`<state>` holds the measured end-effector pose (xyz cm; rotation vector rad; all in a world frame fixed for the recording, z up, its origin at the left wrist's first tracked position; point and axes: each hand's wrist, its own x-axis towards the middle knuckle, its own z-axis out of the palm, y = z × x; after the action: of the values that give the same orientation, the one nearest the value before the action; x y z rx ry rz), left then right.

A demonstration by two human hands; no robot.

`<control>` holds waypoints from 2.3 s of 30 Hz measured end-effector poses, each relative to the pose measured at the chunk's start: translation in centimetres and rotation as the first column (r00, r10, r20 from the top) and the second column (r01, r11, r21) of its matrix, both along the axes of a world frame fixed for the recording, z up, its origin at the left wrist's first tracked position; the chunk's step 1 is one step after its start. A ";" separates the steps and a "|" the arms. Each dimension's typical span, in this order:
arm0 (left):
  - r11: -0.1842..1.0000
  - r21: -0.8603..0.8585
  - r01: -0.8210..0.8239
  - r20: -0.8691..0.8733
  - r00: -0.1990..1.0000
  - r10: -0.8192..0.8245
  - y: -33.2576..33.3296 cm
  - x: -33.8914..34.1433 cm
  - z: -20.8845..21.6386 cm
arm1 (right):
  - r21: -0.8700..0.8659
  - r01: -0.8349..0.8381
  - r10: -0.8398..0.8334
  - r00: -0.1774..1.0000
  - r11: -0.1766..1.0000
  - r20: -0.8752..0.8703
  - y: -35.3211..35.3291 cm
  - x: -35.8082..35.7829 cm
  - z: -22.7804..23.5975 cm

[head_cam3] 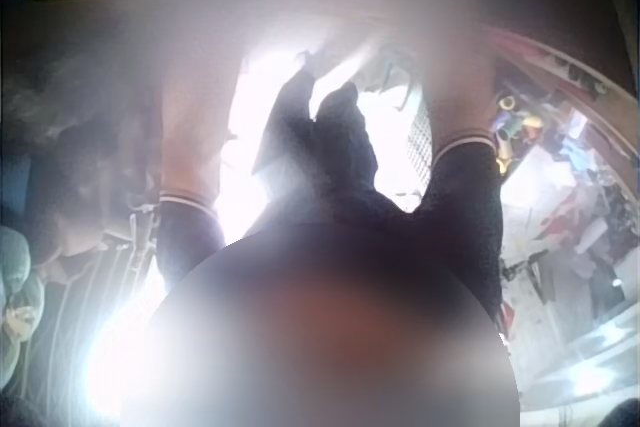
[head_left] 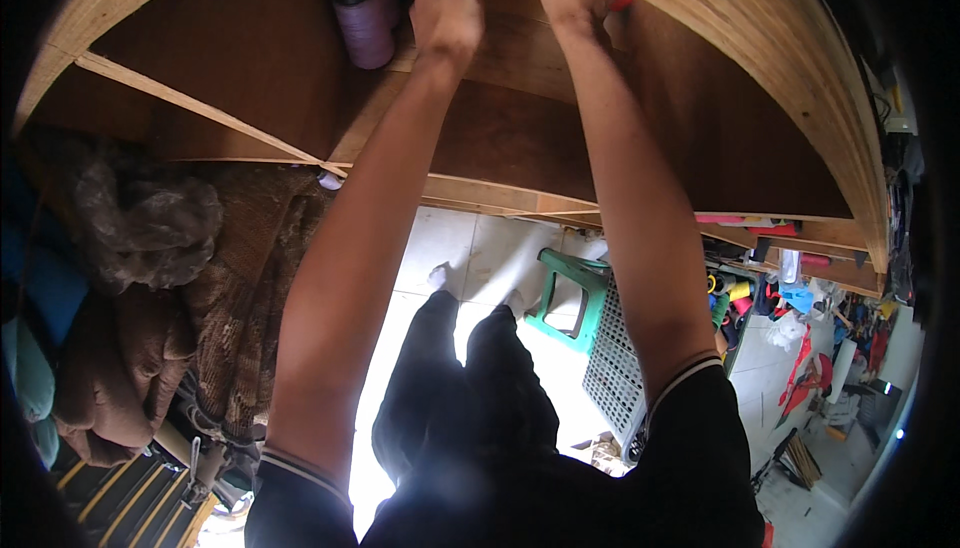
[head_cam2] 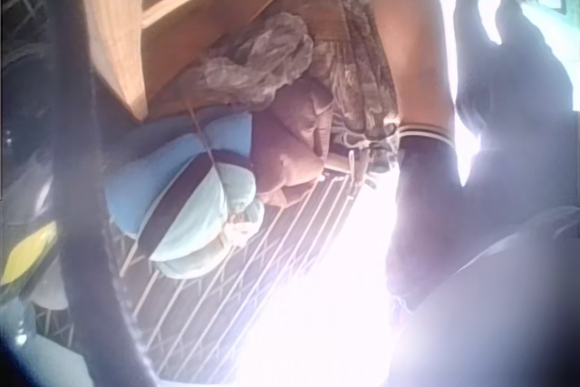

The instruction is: The person picks up thread spools from a black basket, briefly pulls thread from each, and places them into a wooden shelf. The person repeats this process with multiple spools of different colors, arranging them in the shelf compartments.

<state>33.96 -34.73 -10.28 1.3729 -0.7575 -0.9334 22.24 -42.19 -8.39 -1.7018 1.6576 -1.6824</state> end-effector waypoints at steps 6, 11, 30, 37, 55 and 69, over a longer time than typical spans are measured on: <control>0.992 0.031 -0.122 0.147 0.982 0.117 -0.4 0.1 -0.1 | 0.128 -0.063 0.066 0.998 0.990 -0.019 -0.5 0.5 -0.8; 0.986 0.029 -0.167 0.236 0.959 0.155 1.6 -1.3 2.6 | 0.149 -0.080 0.080 0.997 0.986 0.006 -0.5 -0.1 -0.9; 0.941 -0.085 0.327 0.651 0.733 -0.196 -8.1 -2.2 -2.5 | 0.165 -0.143 0.129 0.987 0.976 0.092 1.2 -4.3 -0.1; 0.903 -0.127 0.410 0.695 0.686 -0.214 -10.2 -1.9 -4.4 | 0.149 -0.104 0.092 0.992 0.983 0.083 1.6 -3.9 -0.6; 0.941 -0.012 0.337 0.971 0.227 -0.069 -9.7 4.4 -7.9 | -0.017 0.098 -0.094 0.984 0.995 0.153 1.8 -3.1 1.6; 0.949 0.043 0.312 0.965 0.233 -0.121 -7.3 5.9 -6.3 | 0.352 -0.348 0.228 0.913 0.869 0.340 3.7 3.9 -0.9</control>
<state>39.87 -42.07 -16.59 1.6565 -1.9944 -0.0416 26.09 -38.45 -9.26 -1.3494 1.4057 -1.2624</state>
